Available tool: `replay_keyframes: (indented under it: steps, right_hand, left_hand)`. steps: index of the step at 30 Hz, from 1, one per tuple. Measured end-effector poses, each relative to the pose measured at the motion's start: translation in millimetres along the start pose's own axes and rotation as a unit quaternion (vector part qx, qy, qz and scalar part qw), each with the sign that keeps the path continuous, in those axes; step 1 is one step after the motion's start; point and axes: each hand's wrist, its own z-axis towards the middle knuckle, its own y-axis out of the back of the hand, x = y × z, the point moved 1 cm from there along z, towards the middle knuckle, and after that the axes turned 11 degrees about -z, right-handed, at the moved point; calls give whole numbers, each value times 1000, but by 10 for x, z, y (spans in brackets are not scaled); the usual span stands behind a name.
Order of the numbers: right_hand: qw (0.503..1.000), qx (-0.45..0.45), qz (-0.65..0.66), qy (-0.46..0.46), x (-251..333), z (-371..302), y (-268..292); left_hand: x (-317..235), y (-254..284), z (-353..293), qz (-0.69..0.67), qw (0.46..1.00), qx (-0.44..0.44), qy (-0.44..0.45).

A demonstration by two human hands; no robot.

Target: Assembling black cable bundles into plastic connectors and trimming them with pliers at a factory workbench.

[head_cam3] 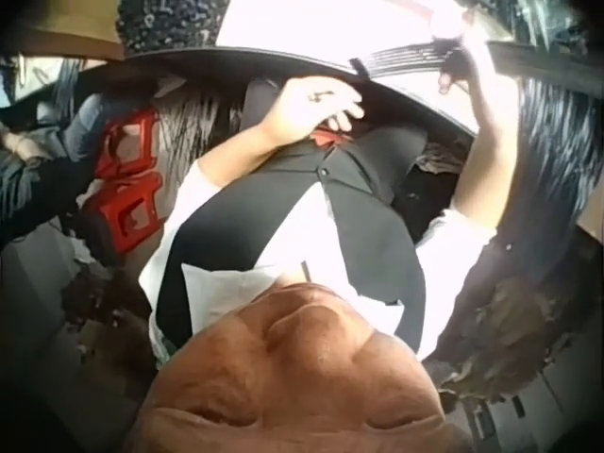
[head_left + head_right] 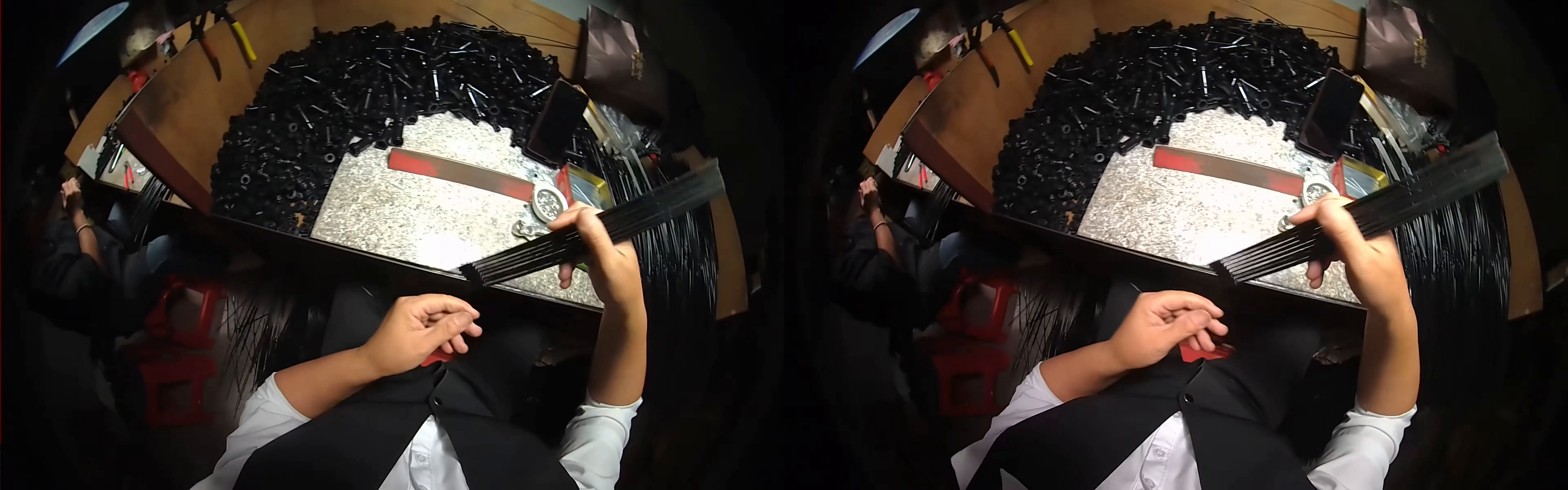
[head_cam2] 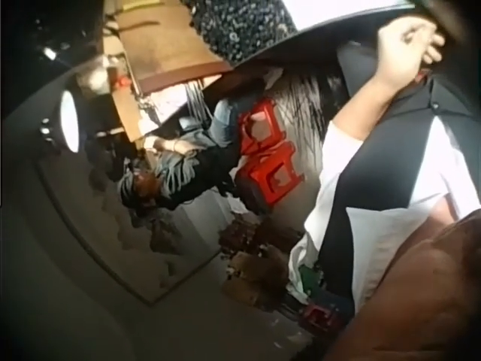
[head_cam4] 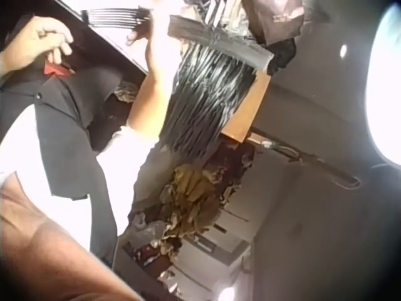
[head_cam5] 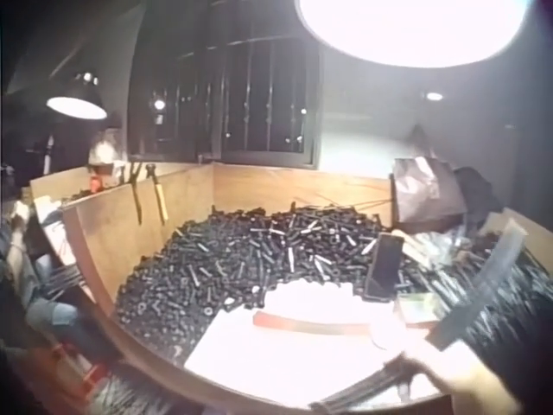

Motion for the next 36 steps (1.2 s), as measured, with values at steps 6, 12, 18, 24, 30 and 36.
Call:
replay_keyframes:
  steps: [6, 12, 18, 24, 30, 36]
  right_hand:
    - [964, 181, -185, -61, -100, -43, -305]
    - [940, 284, -171, 79, -574, -73, -766]
    - [938, 270, -191, 103, -606, -65, -885]
    - [950, 304, -19, 71, -808, -183, -812]
    - [977, 163, 70, 116, -1139, -155, -883]
    - [998, 15, 34, -54, -960, -119, -995]
  left_hand:
    - [-420, -20, 103, 157, 963, -58, -211]
    - [-852, -163, 454, 239, 923, -56, -297]
    - [-961, -368, 648, 81, 982, 112, -127]
    - [-941, -396, 450, 258, 928, 74, -259]
    - [-776, -576, 352, 285, 887, 120, -344]
    - [-509, -12, 279, 291, 846, -14, -447]
